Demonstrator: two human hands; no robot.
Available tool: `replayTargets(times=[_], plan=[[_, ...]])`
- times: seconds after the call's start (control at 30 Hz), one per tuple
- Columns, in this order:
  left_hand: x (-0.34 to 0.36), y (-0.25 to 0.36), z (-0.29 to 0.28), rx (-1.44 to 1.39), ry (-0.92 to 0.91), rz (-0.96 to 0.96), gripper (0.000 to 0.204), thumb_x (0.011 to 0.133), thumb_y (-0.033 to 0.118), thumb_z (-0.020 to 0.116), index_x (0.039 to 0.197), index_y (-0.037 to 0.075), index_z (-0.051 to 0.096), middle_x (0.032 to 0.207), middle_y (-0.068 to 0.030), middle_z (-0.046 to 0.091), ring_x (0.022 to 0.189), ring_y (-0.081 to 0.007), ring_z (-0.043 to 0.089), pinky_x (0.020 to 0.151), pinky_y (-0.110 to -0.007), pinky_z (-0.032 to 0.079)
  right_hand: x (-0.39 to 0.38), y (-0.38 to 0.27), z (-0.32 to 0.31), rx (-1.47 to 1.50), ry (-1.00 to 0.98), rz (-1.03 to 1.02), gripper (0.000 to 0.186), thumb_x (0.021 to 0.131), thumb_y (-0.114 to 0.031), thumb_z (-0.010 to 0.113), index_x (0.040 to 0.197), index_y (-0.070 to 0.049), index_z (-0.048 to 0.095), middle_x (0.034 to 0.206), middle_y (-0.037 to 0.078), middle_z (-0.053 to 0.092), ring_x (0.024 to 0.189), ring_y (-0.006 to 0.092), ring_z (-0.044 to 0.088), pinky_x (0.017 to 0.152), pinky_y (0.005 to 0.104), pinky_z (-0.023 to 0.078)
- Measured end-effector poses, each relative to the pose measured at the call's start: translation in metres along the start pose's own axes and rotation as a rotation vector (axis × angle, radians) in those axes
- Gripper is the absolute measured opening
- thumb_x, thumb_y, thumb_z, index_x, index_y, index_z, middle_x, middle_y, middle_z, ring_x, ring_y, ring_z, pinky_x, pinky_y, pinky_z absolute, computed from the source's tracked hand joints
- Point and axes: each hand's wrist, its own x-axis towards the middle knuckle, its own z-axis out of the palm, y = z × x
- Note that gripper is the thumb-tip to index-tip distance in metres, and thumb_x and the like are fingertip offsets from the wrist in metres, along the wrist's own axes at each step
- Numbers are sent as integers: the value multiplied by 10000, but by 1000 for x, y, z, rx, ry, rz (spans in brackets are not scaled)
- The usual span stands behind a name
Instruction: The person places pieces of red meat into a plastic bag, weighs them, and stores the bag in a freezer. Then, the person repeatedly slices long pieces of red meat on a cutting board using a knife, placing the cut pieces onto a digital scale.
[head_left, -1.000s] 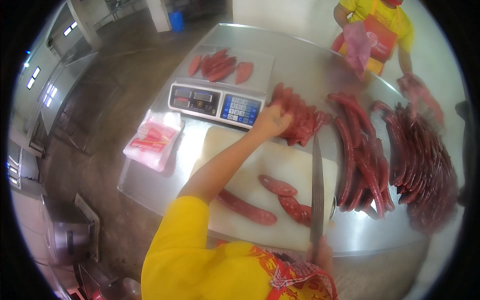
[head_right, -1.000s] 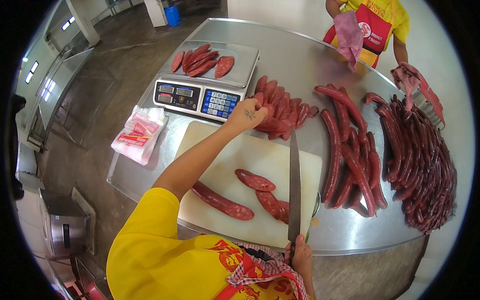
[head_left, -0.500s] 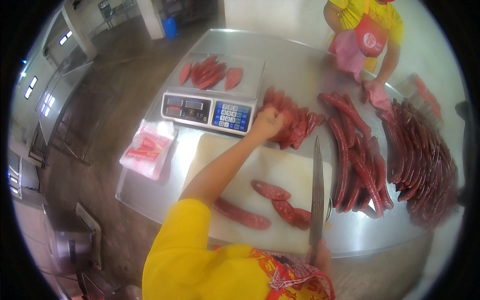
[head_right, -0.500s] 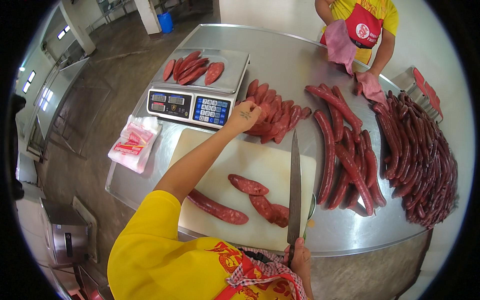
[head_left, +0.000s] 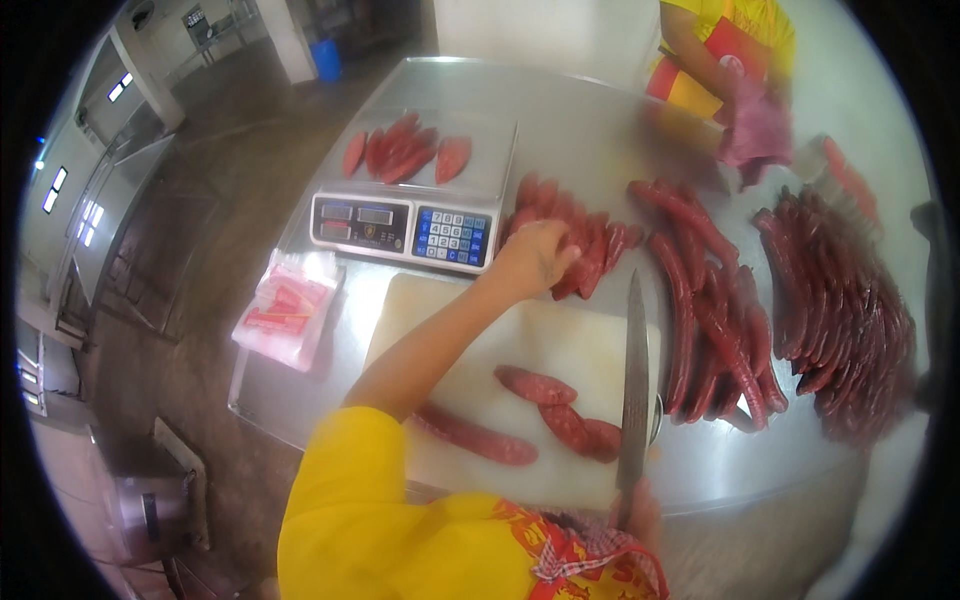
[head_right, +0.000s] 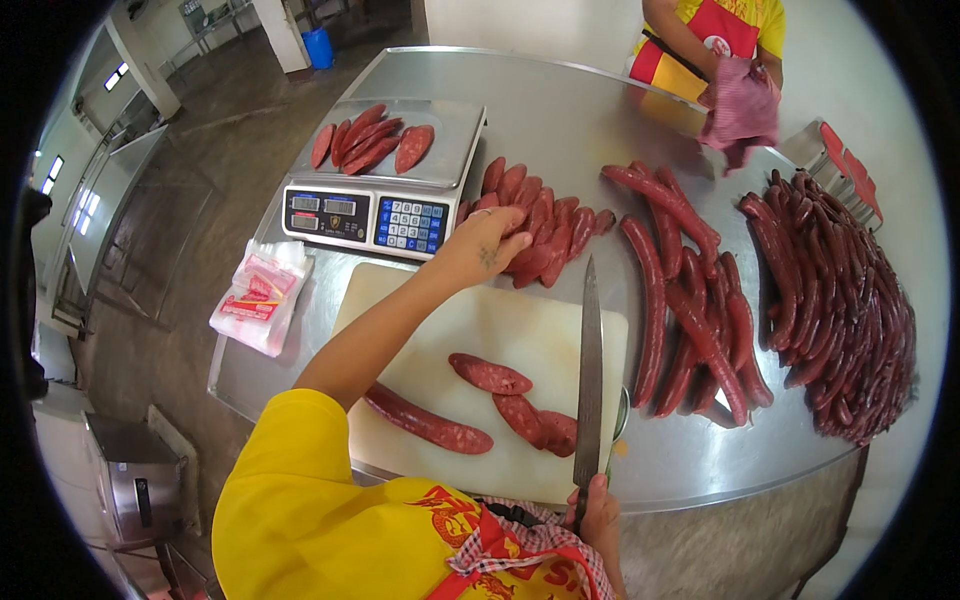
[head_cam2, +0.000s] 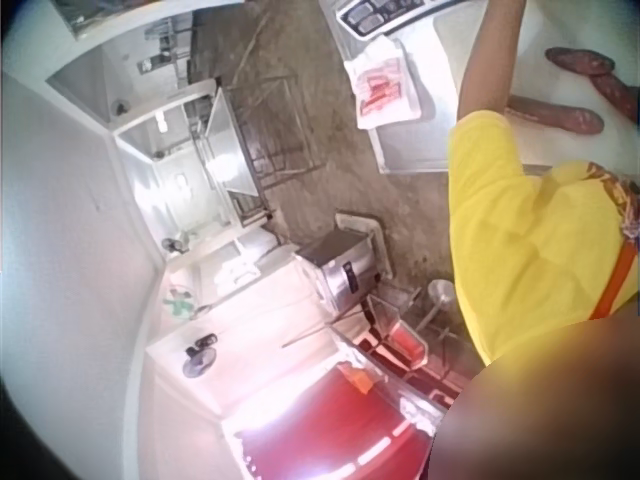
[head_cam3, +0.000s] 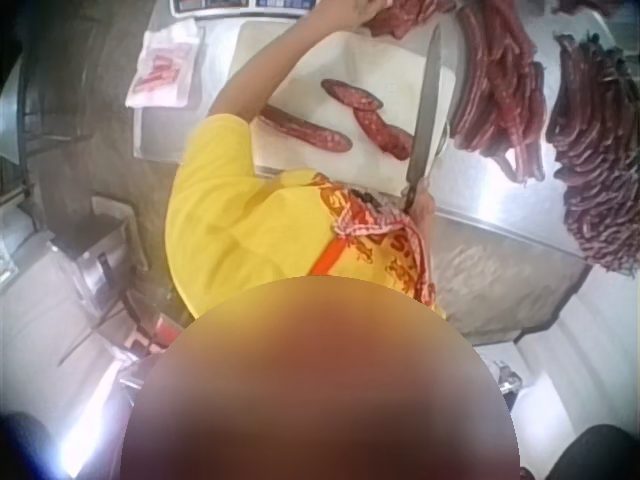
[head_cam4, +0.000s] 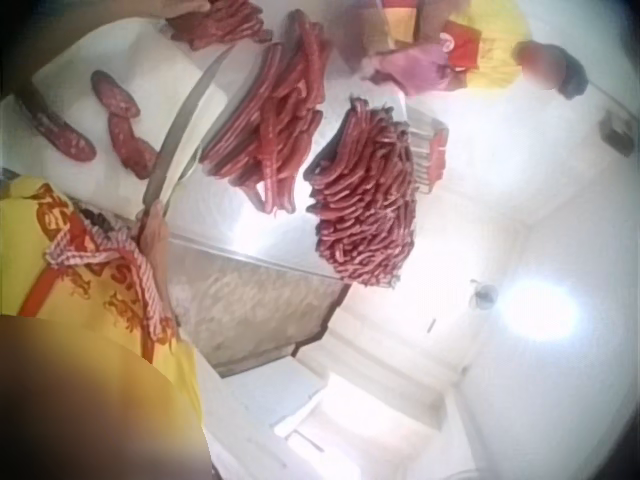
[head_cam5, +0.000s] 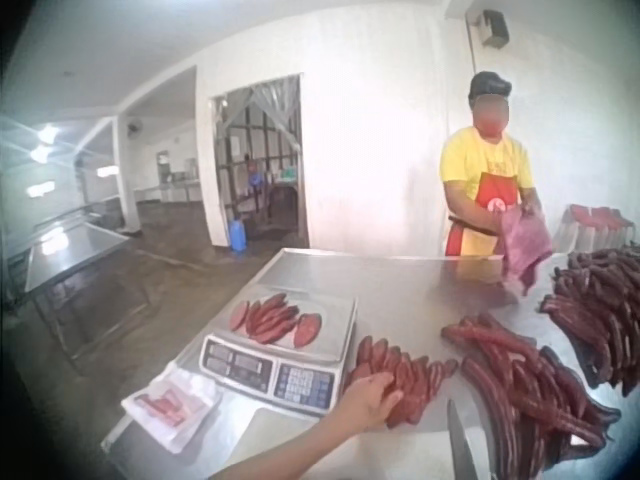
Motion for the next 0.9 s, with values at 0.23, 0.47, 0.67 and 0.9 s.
replayTargets(times=[0.23,0.47,0.67,0.9], plan=[[-158,70,-78,146,-524,-13,297,847,270,672,1043,54,617,953,-174,641,925,-382,587,826,-443,470,3,12,-6,-104,-24,-199,661,951,-622,363,733,-30,560,508,44,499,404,136,461,394,275,359],[-236,90,-54,368,-426,12,692,785,468,712,1274,39,478,1274,-203,502,1153,-378,502,972,-510,395,9,16,-18,68,-148,-35,628,975,-577,361,753,-20,548,522,37,498,407,127,459,396,269,369],[-182,98,-15,120,-507,-325,1139,670,646,720,1481,52,185,1430,-347,288,1348,-527,229,1066,-630,221,0,9,-44,93,-213,-108,616,979,-568,360,786,-13,543,527,42,495,411,127,465,398,259,377],[-148,126,62,378,-655,22,1201,641,704,699,1530,170,92,1518,-330,117,1402,-540,36,1014,-756,109,-11,19,-63,127,-66,-117,638,982,-571,344,758,-9,545,524,57,501,410,141,472,399,275,383]])
